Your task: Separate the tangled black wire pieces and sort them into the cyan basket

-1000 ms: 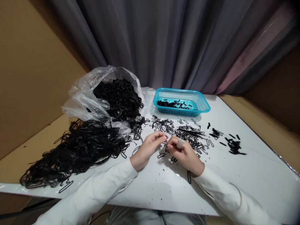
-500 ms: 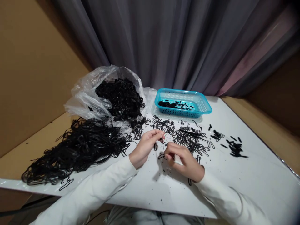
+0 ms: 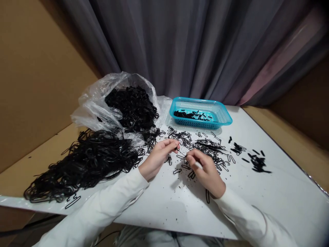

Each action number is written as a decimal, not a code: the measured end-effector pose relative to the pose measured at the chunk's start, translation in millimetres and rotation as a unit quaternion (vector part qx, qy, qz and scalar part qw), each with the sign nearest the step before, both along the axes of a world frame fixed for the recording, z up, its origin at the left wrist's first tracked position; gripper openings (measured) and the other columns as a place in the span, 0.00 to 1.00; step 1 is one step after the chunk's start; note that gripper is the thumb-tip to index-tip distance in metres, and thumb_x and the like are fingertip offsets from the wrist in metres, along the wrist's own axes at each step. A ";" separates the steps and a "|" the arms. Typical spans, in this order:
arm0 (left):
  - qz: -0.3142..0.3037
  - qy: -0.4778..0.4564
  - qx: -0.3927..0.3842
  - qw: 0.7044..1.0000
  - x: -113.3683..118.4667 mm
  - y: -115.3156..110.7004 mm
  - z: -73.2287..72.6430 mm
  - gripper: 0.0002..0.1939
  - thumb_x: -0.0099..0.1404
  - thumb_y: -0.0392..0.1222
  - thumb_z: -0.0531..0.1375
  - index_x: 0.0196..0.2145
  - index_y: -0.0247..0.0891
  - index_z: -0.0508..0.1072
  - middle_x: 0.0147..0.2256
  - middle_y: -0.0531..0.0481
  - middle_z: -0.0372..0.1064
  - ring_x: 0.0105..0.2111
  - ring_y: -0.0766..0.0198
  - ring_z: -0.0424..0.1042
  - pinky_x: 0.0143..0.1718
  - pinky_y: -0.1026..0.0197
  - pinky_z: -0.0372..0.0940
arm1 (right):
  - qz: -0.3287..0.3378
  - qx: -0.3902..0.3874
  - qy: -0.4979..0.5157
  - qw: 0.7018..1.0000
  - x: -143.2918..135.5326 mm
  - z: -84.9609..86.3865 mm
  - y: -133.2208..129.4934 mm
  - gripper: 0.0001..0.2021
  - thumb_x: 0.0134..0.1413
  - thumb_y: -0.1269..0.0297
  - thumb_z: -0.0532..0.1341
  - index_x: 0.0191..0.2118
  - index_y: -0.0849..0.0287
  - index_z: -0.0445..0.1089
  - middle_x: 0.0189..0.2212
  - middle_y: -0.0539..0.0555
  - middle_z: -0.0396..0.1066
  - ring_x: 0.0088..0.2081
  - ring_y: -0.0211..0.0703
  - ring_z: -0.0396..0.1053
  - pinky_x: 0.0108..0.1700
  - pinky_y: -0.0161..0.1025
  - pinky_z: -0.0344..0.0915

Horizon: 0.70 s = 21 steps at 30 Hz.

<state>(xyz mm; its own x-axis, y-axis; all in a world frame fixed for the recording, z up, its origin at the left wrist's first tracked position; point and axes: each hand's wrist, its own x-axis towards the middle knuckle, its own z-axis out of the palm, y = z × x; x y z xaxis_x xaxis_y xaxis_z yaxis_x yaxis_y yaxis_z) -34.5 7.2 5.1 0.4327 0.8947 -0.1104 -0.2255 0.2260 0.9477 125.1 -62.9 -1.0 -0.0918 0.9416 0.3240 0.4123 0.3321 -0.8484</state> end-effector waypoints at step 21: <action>-0.008 0.020 -0.025 0.999 10.6 -21.8 -11.1 0.09 0.55 0.39 0.66 0.28 0.35 0.69 0.27 0.54 0.70 0.28 0.70 0.69 0.33 0.65 0.61 | -0.031 -0.089 0.086 0.992 1.1 -9.6 3.8 0.02 0.53 0.66 0.60 0.32 0.57 0.68 0.29 0.51 0.73 0.31 0.40 0.70 0.33 0.37 0.64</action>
